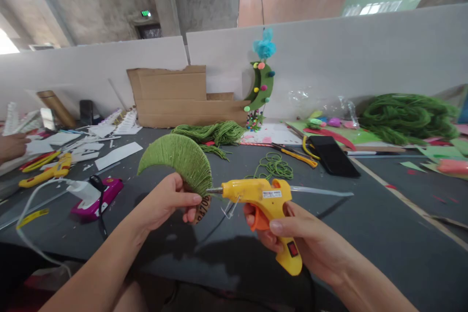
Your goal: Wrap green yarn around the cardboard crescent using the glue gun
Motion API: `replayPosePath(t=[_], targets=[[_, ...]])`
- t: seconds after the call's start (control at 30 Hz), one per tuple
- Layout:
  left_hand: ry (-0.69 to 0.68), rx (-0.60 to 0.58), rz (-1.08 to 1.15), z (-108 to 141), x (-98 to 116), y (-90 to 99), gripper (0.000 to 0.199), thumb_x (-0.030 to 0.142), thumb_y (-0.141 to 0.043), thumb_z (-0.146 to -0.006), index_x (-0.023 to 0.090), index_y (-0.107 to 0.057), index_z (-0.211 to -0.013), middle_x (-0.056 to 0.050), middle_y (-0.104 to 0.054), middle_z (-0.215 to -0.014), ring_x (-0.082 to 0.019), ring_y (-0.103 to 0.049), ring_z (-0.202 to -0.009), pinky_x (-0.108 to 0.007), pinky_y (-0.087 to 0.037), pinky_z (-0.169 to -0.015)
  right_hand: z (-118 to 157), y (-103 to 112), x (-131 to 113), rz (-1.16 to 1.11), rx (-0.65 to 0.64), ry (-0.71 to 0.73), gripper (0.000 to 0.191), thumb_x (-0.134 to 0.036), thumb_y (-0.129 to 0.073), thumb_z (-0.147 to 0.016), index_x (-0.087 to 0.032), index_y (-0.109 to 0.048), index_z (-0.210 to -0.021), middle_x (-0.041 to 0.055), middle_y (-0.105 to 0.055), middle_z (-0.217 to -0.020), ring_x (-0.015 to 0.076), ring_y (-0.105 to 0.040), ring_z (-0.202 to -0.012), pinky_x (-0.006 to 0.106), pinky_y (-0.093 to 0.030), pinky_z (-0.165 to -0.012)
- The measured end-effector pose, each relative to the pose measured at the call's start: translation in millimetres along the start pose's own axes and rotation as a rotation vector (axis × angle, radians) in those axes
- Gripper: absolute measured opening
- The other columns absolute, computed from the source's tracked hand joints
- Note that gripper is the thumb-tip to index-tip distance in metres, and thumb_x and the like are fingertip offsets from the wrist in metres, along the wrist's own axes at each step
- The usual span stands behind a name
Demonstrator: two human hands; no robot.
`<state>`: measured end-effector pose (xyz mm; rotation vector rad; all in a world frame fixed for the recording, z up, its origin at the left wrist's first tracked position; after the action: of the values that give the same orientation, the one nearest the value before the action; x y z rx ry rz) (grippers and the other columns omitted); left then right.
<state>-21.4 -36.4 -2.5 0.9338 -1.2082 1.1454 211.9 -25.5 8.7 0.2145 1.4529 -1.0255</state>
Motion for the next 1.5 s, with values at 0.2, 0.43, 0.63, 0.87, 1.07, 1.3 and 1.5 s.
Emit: replayPosePath(t=[0.2,0.43,0.63,0.87,1.07,1.3,1.5], targets=[[-0.002,-0.019,0.154,5,3,0.0,0.018,0.019,-0.07,-0.06,0.009,-0.059,-0.071,-0.003,-0.064,-0.053,-0.008,-0.052,-0.034,-0.017,-0.037,-0.036,1,3,0,0.303,0.226,0.061,0.025,-0.038,-0.07,-0.063,-0.014,-0.064,-0.07,0.0033,-0.061,-0.069,0.0055,-0.042,-0.047,0.019,-0.033,-0.044],[0.005,-0.018,0.271,8,6,-2.8,0.018,0.014,-0.068,-0.058,0.009,-0.057,-0.071,-0.007,-0.068,-0.06,-0.006,-0.05,-0.03,-0.013,-0.032,-0.03,8,-6,-3,0.556,0.634,0.136,0.027,-0.045,-0.07,-0.052,-0.019,-0.066,-0.058,0.0024,-0.065,-0.06,0.0172,-0.058,-0.059,0.023,-0.046,-0.051],[0.044,-0.034,0.289,9,4,-7.0,0.019,0.014,-0.068,-0.056,0.009,-0.057,-0.07,-0.007,-0.068,-0.058,-0.007,-0.05,-0.03,-0.013,-0.033,-0.029,8,-17,-7,0.557,0.587,0.201,0.016,-0.039,-0.067,-0.052,-0.023,-0.066,-0.054,-0.0007,-0.067,-0.056,0.0196,-0.064,-0.064,0.02,-0.051,-0.058],[0.048,-0.05,0.314,10,4,-10.5,0.018,0.014,-0.068,-0.056,0.009,-0.057,-0.07,-0.008,-0.069,-0.059,-0.007,-0.05,-0.03,-0.012,-0.032,-0.028,8,-16,-7,0.518,0.54,0.2,0.018,-0.039,-0.072,-0.051,-0.023,-0.069,-0.058,0.0,-0.068,-0.059,0.0214,-0.064,-0.065,0.023,-0.052,-0.06],[0.054,-0.035,0.31,10,5,-11.2,0.02,0.015,-0.068,-0.054,0.009,-0.056,-0.069,-0.007,-0.068,-0.058,-0.007,-0.049,-0.028,-0.013,-0.031,-0.028,8,-18,-8,0.489,0.498,0.21,0.015,-0.038,-0.071,-0.053,-0.025,-0.069,-0.058,-0.0008,-0.069,-0.064,0.0222,-0.064,-0.07,0.023,-0.052,-0.063],[0.057,-0.019,0.304,11,5,-11.8,0.02,0.014,-0.068,-0.053,0.01,-0.055,-0.069,-0.006,-0.067,-0.057,-0.007,-0.048,-0.028,-0.013,-0.029,-0.027,7,-18,-8,0.482,0.471,0.196,0.019,-0.04,-0.071,-0.054,-0.025,-0.071,-0.066,-0.0004,-0.07,-0.067,0.0226,-0.064,-0.072,0.025,-0.052,-0.065],[0.057,-0.031,0.315,12,6,-12.1,0.02,0.014,-0.068,-0.054,0.009,-0.056,-0.069,-0.008,-0.068,-0.058,-0.006,-0.048,-0.028,-0.013,-0.031,-0.028,8,-17,-8,0.507,0.478,0.216,0.019,-0.039,-0.072,-0.054,-0.024,-0.072,-0.066,0.0008,-0.07,-0.067,0.024,-0.065,-0.071,0.026,-0.053,-0.066]])
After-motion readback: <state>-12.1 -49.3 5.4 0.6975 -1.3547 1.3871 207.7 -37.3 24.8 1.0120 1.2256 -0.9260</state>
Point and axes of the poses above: each hand's wrist, its own z-axis away from the middle knuckle, its own y-axis out of the back of the hand, x = y × z, the point moved 2 cm from there along -z, towards the middle knuckle
